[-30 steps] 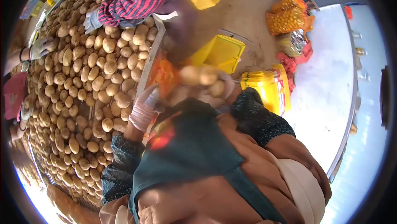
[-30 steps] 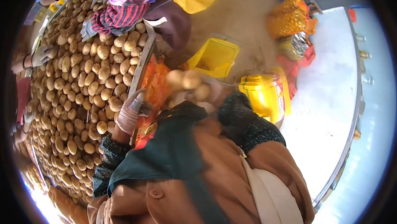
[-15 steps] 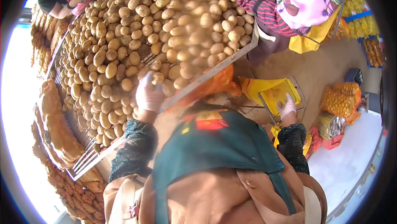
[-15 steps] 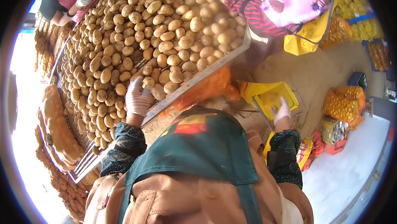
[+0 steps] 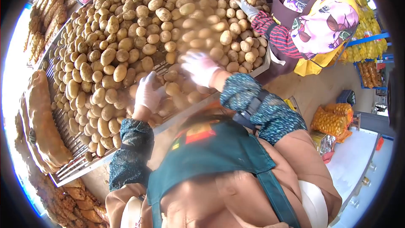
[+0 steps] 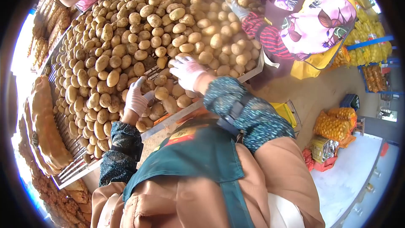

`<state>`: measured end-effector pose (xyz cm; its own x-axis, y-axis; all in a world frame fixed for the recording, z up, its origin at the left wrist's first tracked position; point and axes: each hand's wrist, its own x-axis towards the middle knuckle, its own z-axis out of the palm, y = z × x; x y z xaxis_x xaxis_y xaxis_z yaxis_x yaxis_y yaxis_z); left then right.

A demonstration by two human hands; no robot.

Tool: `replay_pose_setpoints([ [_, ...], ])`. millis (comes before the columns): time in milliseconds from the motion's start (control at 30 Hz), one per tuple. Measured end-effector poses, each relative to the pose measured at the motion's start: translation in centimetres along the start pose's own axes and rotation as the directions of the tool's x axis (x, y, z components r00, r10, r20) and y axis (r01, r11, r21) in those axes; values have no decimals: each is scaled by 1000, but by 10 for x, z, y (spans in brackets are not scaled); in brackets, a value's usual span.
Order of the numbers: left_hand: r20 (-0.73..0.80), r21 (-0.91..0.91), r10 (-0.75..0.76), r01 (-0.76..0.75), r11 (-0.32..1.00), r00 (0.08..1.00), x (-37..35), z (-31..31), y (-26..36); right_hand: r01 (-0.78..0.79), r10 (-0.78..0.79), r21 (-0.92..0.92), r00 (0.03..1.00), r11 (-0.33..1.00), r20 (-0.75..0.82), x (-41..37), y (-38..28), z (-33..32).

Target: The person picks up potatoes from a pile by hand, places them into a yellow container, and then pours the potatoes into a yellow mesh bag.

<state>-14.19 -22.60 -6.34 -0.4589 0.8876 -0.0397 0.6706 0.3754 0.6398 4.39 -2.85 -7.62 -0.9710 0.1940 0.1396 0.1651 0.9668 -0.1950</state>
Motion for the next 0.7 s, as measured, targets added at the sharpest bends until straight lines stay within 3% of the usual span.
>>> replay_pose_setpoints([
  [33, -25, -145, -96, 91, 985, 995, 3, -3, 8, 1, 3, -71, 999, 997, 49, 11, 2, 9],
  [100, -93, -327, -58, 25, 945, 994, 19, 18, -25, 15, 16, -214, 989, 977, 144, 27, 8, 20],
  [133, -129, -411, -45, -12, 912, 991, 27, 19, -28, 30, 5, -189, 984, 982, 178, 31, 13, 17],
  [167, -71, -461, -76, 34, 887, 995, 32, 22, -29, 41, -6, -161, 977, 986, 213, 31, 20, 12],
  [200, -64, -368, -37, 11, 930, 997, 34, 16, -21, 50, -16, -132, 969, 990, 248, 29, 26, 8],
  [267, -40, -174, 36, -43, 984, 999, 37, 6, -3, 78, -51, -196, 989, 978, 137, 19, 36, 8],
  [333, 14, 139, 49, -51, 989, 999, 37, -2, 14, 100, -100, -265, 995, 959, 14, 15, 41, 5],
  [400, 0, 425, 114, -103, 899, 994, 36, -10, 33, -36, 94, -387, 987, 922, 132, 19, 44, -1],
  [467, -56, 349, 175, -144, 926, 983, 36, -8, 32, -156, 284, -518, 942, 841, 177, 26, 45, -18],
  [500, -62, 298, 180, -154, 942, 982, 36, -8, 32, -263, 336, -436, 937, 861, 98, 27, 46, -19],
  [600, -110, 132, 231, -216, 968, 967, 35, -6, 36, -300, 330, -461, 944, 835, -16, 44, 38, -18],
  [633, -145, 95, 266, -254, 962, 953, 34, -3, 35, -229, 292, -490, 955, 841, 56, 55, 35, -11],
  [667, -179, 62, 302, -296, 953, 936, 34, 1, 35, -130, 232, -402, 948, 907, 217, 64, 35, -8],
  [700, -182, 34, 320, -320, 947, 930, 33, 3, 36, -228, 254, -151, 950, 962, 184, 66, 36, 6],
])
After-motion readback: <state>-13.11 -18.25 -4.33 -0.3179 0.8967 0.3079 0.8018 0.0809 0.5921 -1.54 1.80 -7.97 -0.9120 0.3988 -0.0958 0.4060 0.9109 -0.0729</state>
